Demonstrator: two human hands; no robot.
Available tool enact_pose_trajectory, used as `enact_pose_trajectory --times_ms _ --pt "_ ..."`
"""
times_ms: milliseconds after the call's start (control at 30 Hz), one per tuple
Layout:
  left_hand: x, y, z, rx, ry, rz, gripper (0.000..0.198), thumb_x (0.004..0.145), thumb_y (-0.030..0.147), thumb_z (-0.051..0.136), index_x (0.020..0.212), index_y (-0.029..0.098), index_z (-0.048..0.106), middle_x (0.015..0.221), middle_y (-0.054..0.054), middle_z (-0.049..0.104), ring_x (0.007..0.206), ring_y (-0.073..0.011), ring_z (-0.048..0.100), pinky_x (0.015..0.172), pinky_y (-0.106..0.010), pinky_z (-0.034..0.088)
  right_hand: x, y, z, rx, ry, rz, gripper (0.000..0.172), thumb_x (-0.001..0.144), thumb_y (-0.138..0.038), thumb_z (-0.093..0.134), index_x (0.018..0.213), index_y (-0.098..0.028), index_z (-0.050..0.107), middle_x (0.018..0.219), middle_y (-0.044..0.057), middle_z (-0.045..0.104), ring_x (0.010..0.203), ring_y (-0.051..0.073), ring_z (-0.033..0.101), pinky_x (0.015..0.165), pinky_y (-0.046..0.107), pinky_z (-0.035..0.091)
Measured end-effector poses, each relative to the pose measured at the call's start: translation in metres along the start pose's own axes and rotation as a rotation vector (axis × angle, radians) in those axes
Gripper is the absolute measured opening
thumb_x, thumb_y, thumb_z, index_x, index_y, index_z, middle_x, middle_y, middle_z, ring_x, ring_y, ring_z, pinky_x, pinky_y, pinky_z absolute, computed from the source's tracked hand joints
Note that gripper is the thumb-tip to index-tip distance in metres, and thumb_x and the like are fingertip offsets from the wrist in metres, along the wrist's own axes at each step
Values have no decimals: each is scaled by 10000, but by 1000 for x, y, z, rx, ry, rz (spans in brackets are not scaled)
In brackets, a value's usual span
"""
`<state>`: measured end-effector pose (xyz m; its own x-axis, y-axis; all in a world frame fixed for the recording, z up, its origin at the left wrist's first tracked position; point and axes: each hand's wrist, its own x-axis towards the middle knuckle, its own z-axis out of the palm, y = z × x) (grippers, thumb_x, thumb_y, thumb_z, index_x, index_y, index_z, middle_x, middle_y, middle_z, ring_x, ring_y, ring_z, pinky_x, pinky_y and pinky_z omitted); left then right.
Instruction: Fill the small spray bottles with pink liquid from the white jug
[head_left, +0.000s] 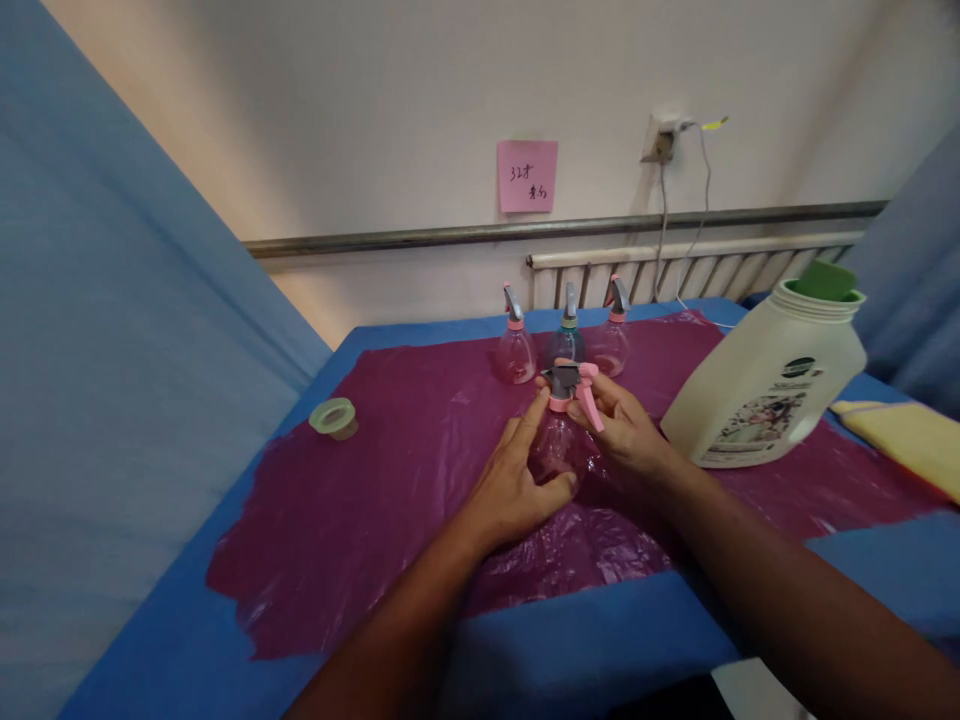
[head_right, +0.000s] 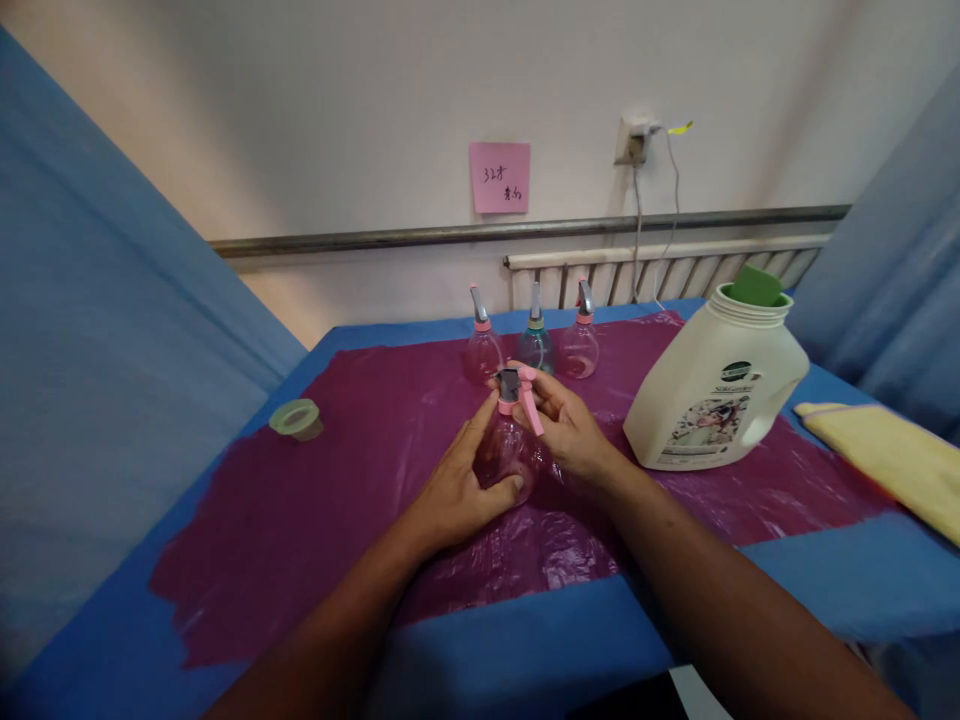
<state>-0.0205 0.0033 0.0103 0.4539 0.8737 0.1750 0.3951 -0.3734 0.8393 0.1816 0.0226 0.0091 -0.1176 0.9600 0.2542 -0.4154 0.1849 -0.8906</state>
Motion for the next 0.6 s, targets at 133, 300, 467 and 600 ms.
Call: enact_pose_trajectory --times_ms 133,300,467,600 --pt "-1 3 0 25 -5 -11 1147 909 251 821 1855 420 196 1724 -129 512 1493 -397 621 1277 -635 510 0 -1 0 -13 3 29 421 849 -543 990 1132 -261 857 1129 81 849 1106 316 797 944 445 659" --pt "-2 5 0 38 -14 -10 1160 902 253 823 1863 381 187 1679 -166 534 1432 -389 651 1244 -626 538 7 0 -6 -55 64 39 469 741 -533 1061 1041 -253 835 980 58 844 942 284 809 836 417 668" --pt "-2 7 -1 55 -22 -4 1181 893 240 818 1866 378 162 1648 -166 559 1422 -383 651 1240 -625 538 11 4 -9 -32 82 -16 647 723 -481 1082 1260 -297 773 1088 31 834 985 226 798 947 401 663" --pt "-2 6 -1 49 -30 25 1157 889 233 809 1860 383 198 1656 -159 562 1382 -373 678 1231 -615 551 12 9 -3 -32 129 -25 723 685 -369 1096 1301 -323 720 992 -36 754 889 163 727 866 314 636"
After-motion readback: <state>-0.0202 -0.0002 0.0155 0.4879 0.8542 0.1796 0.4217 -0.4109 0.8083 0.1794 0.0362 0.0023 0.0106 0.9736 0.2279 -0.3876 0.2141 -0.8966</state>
